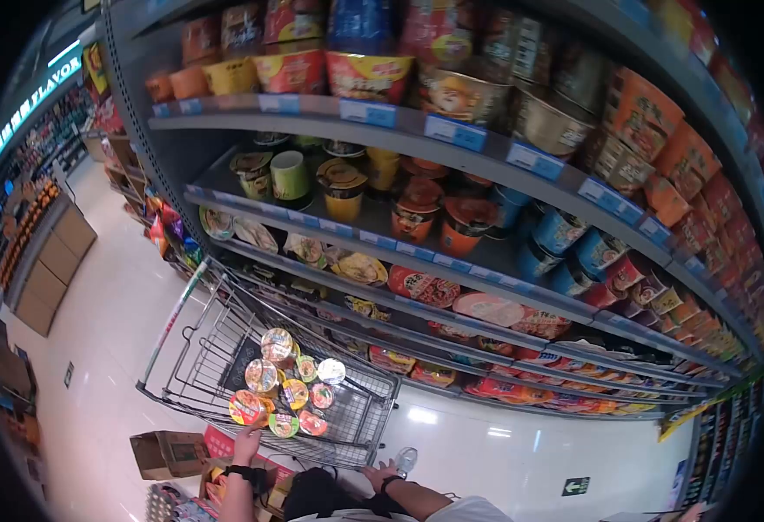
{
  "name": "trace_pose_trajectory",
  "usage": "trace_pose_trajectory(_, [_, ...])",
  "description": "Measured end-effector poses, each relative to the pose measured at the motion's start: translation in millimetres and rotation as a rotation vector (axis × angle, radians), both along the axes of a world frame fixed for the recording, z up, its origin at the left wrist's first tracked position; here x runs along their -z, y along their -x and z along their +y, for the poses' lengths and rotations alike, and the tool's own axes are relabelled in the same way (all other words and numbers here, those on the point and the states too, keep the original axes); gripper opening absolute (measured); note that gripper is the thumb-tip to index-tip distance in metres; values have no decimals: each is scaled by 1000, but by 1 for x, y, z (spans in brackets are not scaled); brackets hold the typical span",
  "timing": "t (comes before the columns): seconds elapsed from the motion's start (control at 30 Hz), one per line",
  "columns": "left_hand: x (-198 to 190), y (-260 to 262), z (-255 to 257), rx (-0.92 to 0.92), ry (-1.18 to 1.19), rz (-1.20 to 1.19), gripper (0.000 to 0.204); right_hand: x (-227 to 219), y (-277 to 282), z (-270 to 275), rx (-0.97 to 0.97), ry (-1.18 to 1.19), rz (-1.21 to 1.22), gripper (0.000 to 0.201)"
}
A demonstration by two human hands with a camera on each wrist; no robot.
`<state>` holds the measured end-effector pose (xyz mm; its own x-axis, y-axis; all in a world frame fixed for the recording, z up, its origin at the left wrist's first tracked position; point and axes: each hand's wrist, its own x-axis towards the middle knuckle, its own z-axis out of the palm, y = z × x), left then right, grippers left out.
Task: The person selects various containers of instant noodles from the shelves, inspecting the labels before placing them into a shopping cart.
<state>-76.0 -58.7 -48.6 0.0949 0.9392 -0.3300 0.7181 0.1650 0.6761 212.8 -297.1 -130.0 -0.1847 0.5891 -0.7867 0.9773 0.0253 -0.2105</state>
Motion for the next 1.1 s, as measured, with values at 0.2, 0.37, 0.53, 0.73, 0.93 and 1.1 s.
trace_pose_trajectory(0.2, [-107,-107,-2,179,126,-180,33,-2,-7,-3,27,-86,53,47])
trace_pose_trajectory(0.37, [-198,-170,4,307,-13,-318,30,28,-14,-9,108,-189,78,42])
trace_pose_trajectory(0.53, [-294,-216,-15,417,-85,-267,32,19,-38,-28,32,-69,182,44])
trace_pose_trajectory(0.73, [-352,-257,-20,633,-210,-395,36,24,-113,-39,291,-111,469,49])
trace_pose_trajectory(0.93, [-432,-347,-61,746,465,-1102,35,-90,-261,-13,971,-872,658,31])
trace_pose_trajectory(1.1, [-454,-447,-86,1130,-54,-599,48,-322,-330,-1,1070,-1566,798,24])
